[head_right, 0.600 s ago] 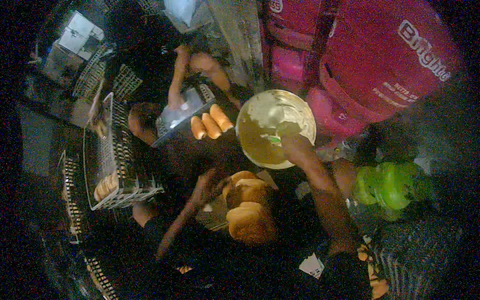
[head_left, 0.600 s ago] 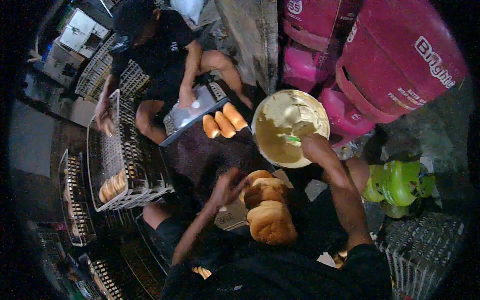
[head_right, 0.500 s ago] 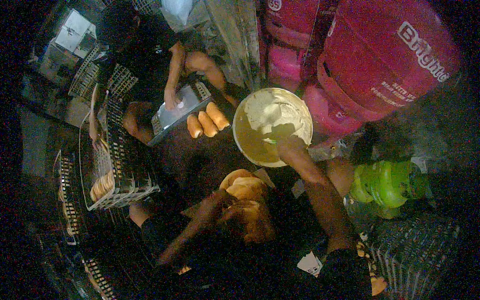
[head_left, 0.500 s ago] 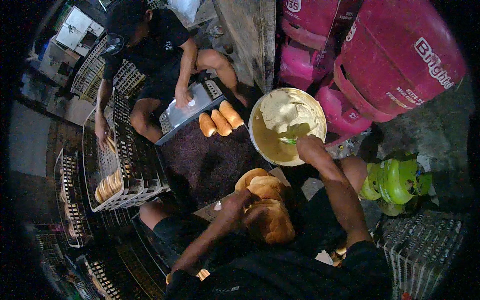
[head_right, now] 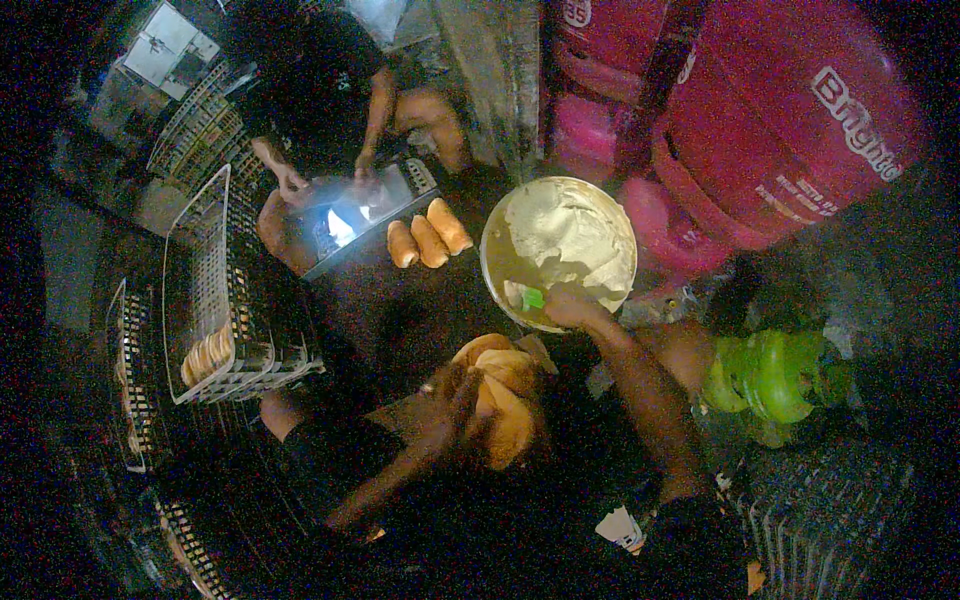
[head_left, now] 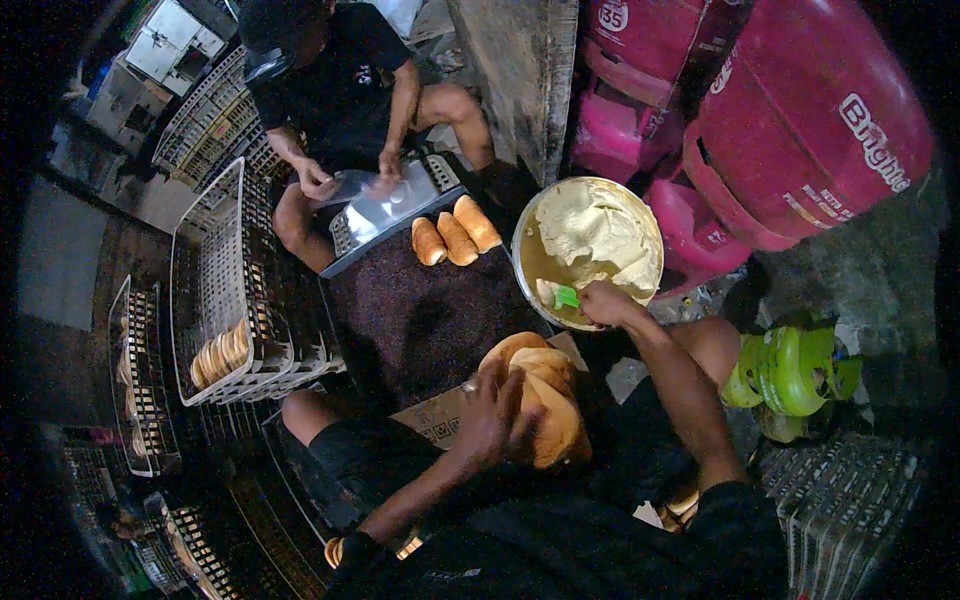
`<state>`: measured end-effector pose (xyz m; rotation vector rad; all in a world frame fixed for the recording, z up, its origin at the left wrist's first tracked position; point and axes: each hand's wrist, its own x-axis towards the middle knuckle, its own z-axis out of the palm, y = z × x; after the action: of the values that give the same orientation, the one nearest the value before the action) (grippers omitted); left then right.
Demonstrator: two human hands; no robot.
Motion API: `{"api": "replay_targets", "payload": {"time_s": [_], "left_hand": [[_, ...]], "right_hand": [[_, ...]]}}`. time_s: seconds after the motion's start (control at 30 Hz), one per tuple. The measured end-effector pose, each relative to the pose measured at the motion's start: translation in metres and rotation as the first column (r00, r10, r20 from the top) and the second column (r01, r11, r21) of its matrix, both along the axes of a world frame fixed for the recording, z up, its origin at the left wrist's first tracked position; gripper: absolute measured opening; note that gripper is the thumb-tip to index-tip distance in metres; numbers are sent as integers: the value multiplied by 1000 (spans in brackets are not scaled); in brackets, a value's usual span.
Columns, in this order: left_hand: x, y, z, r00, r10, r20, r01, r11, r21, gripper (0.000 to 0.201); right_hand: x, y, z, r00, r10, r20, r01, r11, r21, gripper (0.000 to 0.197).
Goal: The person scoops a creamy spread from a large tub with a green spatula and spreads it onto sliced bread rolls. The person repeatedly picks up rolls, applies the spread, and places them back on the table. Another person nearby uses a bread slicer to cut additional rolls.
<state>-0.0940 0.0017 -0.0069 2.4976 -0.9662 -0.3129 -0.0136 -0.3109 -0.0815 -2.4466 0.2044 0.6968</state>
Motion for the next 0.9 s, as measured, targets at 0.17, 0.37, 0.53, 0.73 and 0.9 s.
{"api": "replay_targets", "payload": {"time_s": [0.17,0.37,0.53,0.73,0.9], "left_hand": [[6,-34,41,970,11,-241,37,981,191,115],[63,4,-11,702,-107,-704,-382,777,-499,75],[90,5,9,165,-468,-868,-807,441,-392,64],[100,-7,-2,64,-484,-873,-925,300,-234,71],[110,4,-27,118,-188,-975,-959,235,-161,61]], "right_hand": [[-6,-1,37,971,-234,48,224,962,157,29],[-16,5,90,951,-179,253,117,963,241,36],[-25,35,111,897,-69,438,-143,890,434,32],[-21,57,64,566,229,792,-335,942,-33,34],[-24,66,87,424,510,748,-370,852,-371,38]]}}
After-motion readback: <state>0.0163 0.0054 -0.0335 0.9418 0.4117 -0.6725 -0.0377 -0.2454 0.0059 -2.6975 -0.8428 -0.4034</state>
